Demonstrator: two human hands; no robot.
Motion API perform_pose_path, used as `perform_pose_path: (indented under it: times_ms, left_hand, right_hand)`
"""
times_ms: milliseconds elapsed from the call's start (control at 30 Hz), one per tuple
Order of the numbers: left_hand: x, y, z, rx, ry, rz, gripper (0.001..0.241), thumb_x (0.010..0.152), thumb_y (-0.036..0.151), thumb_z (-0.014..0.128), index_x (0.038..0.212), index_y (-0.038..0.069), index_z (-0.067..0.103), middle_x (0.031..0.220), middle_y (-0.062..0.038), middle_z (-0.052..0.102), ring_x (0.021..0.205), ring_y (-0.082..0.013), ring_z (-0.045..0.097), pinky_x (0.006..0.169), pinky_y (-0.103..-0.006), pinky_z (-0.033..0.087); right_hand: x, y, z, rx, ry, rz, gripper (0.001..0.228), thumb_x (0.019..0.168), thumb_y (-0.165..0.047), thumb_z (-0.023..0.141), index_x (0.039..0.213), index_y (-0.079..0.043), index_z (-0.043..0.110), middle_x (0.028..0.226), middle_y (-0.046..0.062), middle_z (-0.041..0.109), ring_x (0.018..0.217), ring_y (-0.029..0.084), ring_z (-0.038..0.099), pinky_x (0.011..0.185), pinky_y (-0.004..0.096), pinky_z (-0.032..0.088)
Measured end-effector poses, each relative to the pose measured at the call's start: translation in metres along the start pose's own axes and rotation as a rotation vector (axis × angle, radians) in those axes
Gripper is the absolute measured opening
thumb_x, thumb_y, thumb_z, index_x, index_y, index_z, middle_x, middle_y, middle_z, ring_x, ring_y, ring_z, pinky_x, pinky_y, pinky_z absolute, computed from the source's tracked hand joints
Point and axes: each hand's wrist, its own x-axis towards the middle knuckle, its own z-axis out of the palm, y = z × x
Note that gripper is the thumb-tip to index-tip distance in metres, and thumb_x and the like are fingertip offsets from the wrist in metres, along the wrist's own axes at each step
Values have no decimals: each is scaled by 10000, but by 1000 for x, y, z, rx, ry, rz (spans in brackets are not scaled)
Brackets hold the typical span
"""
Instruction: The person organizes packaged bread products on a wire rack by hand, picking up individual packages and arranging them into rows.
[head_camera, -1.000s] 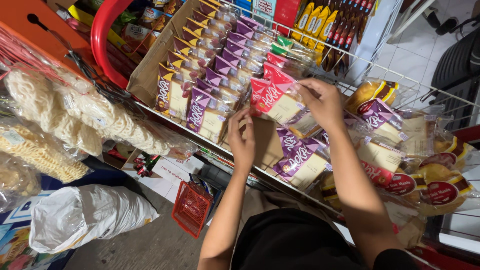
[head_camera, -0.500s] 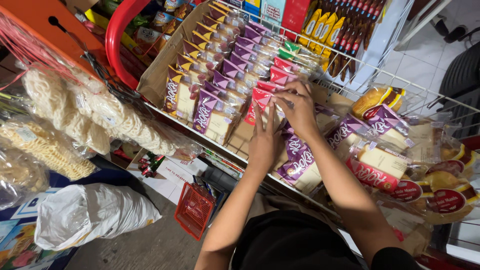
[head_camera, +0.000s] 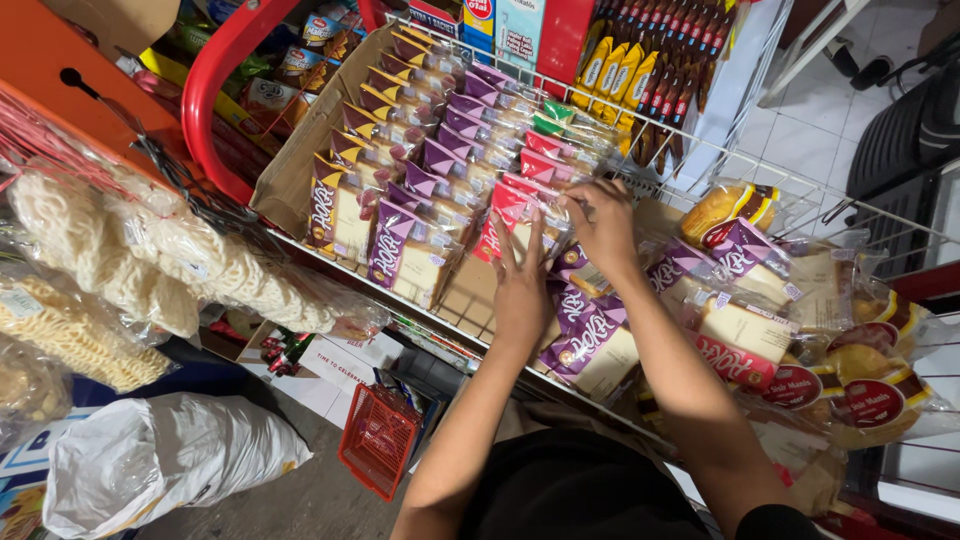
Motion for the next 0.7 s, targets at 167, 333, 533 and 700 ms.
perform_pose_path:
  times_ms: [167, 333, 533, 700]
  left_hand:
    - [8, -6, 4, 52, -9, -4, 922, 951, 104, 659, 1633, 359, 94, 1676, -339, -31, 1185, -651, 530, 732, -490, 622]
    - [6, -6, 8, 149, -5, 1, 911, 969, 178, 666, 1617, 350, 49, 1656, -347, -26, 1179, -632, 551, 614, -455, 626]
    - [8, -9, 10, 213, -63, -46, 897, 989, 190, 631, 1627, 367, 24, 1679, -323, -11, 1211, -584, 568, 599, -442, 629]
    - [8, -5, 4, 196, -13, -21, 849, 1002, 364, 633, 1609, 371, 39, 1674, -306, 9, 1196, -576, 583, 614, -470, 625]
  right_hand:
    - [-3, -4, 2, 66, 45, 43, 83, 932, -114, 781, 1003, -73, 765, 974, 76, 736, 903, 257, 625, 836, 381, 486]
    - [2, 7, 9, -23, 21, 73, 46, 912, -110, 797, 949, -86, 782, 937, 63, 756, 878, 244, 620, 809, 374, 475]
    - [6, 0, -5, 42, 9, 47, 88, 919, -149, 803, 983, -90, 794, 992, 56, 777, 859, 212, 642, 792, 331, 501]
    - [-12, -1, -57, 309, 45, 311, 164, 996, -181, 759, 1124, -80, 782, 1060, 15, 781, 938, 83, 690, 829, 219, 510]
